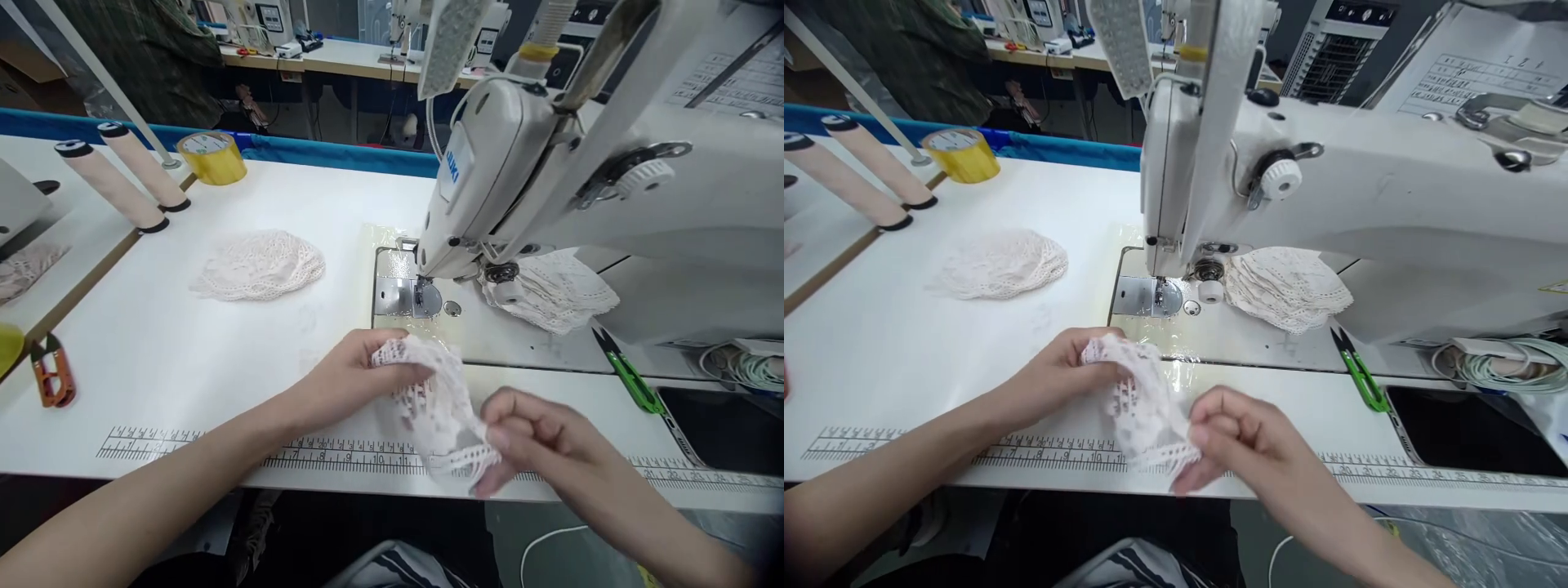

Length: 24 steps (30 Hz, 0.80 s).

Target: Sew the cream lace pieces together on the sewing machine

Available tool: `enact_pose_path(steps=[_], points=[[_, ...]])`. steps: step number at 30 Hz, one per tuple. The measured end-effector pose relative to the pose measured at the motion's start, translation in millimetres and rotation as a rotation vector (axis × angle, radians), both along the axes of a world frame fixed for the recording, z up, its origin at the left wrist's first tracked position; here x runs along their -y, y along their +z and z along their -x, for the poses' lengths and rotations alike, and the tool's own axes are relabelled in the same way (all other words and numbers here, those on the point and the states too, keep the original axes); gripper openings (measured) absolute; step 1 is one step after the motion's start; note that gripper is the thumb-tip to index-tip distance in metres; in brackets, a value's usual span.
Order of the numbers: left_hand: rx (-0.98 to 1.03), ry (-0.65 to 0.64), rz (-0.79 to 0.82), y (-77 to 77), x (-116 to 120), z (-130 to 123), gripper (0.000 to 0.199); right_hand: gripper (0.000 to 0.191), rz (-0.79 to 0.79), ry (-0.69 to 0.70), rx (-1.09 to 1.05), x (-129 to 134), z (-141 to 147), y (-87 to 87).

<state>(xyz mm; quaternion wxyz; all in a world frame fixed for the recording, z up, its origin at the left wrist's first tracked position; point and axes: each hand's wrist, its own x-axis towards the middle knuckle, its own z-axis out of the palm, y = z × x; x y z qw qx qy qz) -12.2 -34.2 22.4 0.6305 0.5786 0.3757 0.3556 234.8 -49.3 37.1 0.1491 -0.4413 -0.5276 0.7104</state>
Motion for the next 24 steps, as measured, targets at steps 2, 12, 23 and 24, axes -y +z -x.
enact_pose_path(steps=[2,12,23,24], points=[[-0.049,-0.077,0.081,0.8,1,0,0.031,0.023,0.077,0.174,0.016,5,1,2.0],[-0.790,0.035,-0.962,-26.9,1,-1,0.035,0.043,-1.734,0.296,0.719,-62,14,-22.3],[-0.874,0.087,-1.068,-30.9,-2,0,0.031,0.050,-1.848,0.376,0.866,-93,23,-37.3],[-0.881,0.086,-1.065,-30.6,-2,0,0.031,0.051,-1.832,0.381,0.883,-92,24,-36.8]])
